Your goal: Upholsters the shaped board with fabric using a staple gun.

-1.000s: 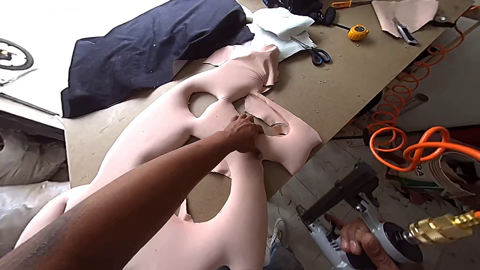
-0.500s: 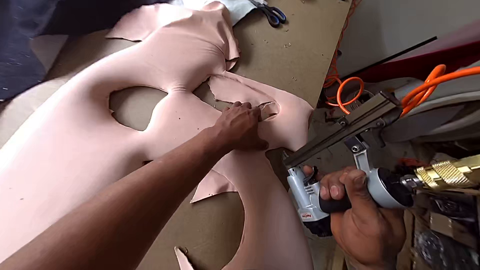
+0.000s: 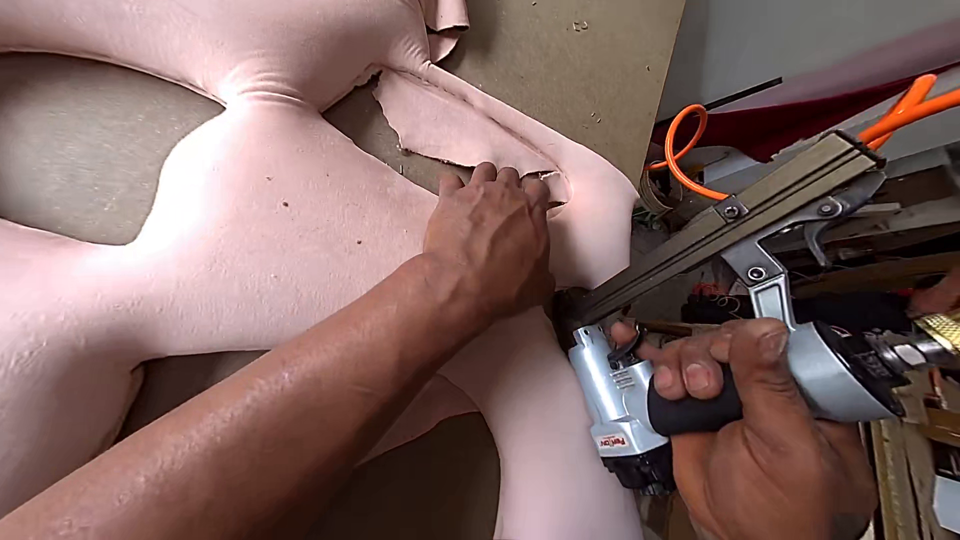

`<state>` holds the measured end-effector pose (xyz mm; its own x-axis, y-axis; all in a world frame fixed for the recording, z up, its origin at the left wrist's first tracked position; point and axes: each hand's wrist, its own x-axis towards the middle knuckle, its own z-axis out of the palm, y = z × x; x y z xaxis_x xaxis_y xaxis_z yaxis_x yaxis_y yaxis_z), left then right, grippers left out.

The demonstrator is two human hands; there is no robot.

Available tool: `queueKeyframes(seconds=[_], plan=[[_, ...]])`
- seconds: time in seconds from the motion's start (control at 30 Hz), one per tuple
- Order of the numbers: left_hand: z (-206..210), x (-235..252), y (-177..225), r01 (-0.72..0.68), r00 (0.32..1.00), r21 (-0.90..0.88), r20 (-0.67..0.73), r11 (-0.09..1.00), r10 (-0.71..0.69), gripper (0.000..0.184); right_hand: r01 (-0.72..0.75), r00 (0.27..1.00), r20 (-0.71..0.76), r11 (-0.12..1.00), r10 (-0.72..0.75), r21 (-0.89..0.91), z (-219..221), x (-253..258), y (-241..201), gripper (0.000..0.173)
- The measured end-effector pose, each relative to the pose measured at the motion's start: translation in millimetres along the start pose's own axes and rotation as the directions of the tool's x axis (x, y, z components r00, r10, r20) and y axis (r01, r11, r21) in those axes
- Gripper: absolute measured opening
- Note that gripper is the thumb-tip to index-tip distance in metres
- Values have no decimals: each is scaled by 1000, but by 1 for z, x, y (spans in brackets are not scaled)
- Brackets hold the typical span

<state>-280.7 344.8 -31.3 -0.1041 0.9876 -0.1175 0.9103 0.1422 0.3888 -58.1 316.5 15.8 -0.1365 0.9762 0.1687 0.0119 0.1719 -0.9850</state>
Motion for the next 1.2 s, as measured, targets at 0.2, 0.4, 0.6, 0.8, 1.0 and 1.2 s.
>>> queueKeyframes(seconds=[0.2, 0.4, 0.6, 0.8, 1.0, 1.2], plan=[[0, 0, -3, -38, 999, -16, -3, 999, 38, 60, 11, 999, -36, 1000, -12, -23, 10, 1, 1, 23], [-10, 3, -12, -79, 991, -56, 100, 995, 84, 57, 11, 1000, -27, 999, -10, 38, 1, -1, 4, 24], [5, 0, -4, -22, 998, 16, -52, 1000, 23, 71, -25, 1000, 6, 992, 24, 126, -16, -4, -3, 25], [5, 4, 6, 3, 1000, 72, -32, 997, -1, 73, -18, 1000, 25, 992, 15, 125, -14, -5, 4, 23], [9, 3, 8, -10, 997, 80, -72, 997, 16, 71, -3, 999, -36, 992, 7, 126, -1, -2, 6, 27], [9, 4, 9, -17, 997, 84, -70, 996, 23, 70, 4, 995, -95, 989, 10, 150, 10, -2, 6, 28]])
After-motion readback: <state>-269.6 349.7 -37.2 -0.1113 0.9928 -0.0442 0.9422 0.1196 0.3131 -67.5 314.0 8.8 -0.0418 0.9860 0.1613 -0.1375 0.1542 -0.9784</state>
